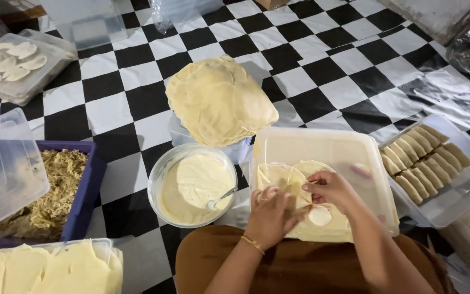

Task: Rolling thin dough wrappers with filling to prepare spring rolls or similar food items on a production floor.

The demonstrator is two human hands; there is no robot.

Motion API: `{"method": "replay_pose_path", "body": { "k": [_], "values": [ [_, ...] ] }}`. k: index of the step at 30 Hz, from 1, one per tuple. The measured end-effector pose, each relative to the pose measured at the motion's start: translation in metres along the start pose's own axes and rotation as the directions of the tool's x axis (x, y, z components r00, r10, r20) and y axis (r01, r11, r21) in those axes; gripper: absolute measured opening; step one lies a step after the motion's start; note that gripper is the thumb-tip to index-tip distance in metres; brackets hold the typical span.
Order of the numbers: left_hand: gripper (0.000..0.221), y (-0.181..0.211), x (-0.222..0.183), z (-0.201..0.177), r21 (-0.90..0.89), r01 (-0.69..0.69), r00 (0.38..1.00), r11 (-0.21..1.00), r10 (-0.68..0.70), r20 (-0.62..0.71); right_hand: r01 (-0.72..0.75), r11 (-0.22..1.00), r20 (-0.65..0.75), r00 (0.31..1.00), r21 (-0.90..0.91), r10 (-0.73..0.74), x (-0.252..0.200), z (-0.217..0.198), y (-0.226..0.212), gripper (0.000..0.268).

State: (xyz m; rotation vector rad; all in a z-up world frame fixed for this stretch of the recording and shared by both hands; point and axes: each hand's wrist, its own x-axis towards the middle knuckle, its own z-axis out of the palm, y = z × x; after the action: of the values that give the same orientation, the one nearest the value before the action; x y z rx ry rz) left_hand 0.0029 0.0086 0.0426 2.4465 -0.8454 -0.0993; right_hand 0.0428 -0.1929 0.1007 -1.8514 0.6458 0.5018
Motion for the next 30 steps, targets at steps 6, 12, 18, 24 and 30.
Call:
{"method": "replay_pose_path", "body": {
  "k": [6,12,18,24,30],
  "values": [
    [0.041,-0.079,-0.013,0.037,-0.168,0.25,0.846,0.954,-0.3,-0.442,0.182,0.929,0.053,0.976,0.322,-0.21,0.036,0.023,0.033,0.055],
    [0.017,-0.098,-0.02,0.042,-0.389,0.303,0.714,0.87,-0.477,-0.512,0.161,0.939,0.083,0.977,0.303,-0.194,0.031,0.042,0.027,0.047],
    [0.015,-0.095,-0.015,0.048,-0.313,0.247,0.788,0.917,-0.377,-0.486,0.248,0.962,0.052,0.965,0.111,-0.255,0.045,0.054,0.038,0.06],
    [0.007,-0.086,-0.019,0.034,-0.266,0.171,0.844,0.949,-0.28,-0.457,0.349,0.822,0.021,0.924,-0.45,-0.381,0.073,0.066,0.062,0.055],
    [0.048,-0.062,-0.024,0.005,-0.218,0.074,0.97,0.973,-0.121,-0.211,0.595,0.633,-0.01,0.725,-0.495,-0.689,0.047,0.042,0.055,0.009]
  ]
}}
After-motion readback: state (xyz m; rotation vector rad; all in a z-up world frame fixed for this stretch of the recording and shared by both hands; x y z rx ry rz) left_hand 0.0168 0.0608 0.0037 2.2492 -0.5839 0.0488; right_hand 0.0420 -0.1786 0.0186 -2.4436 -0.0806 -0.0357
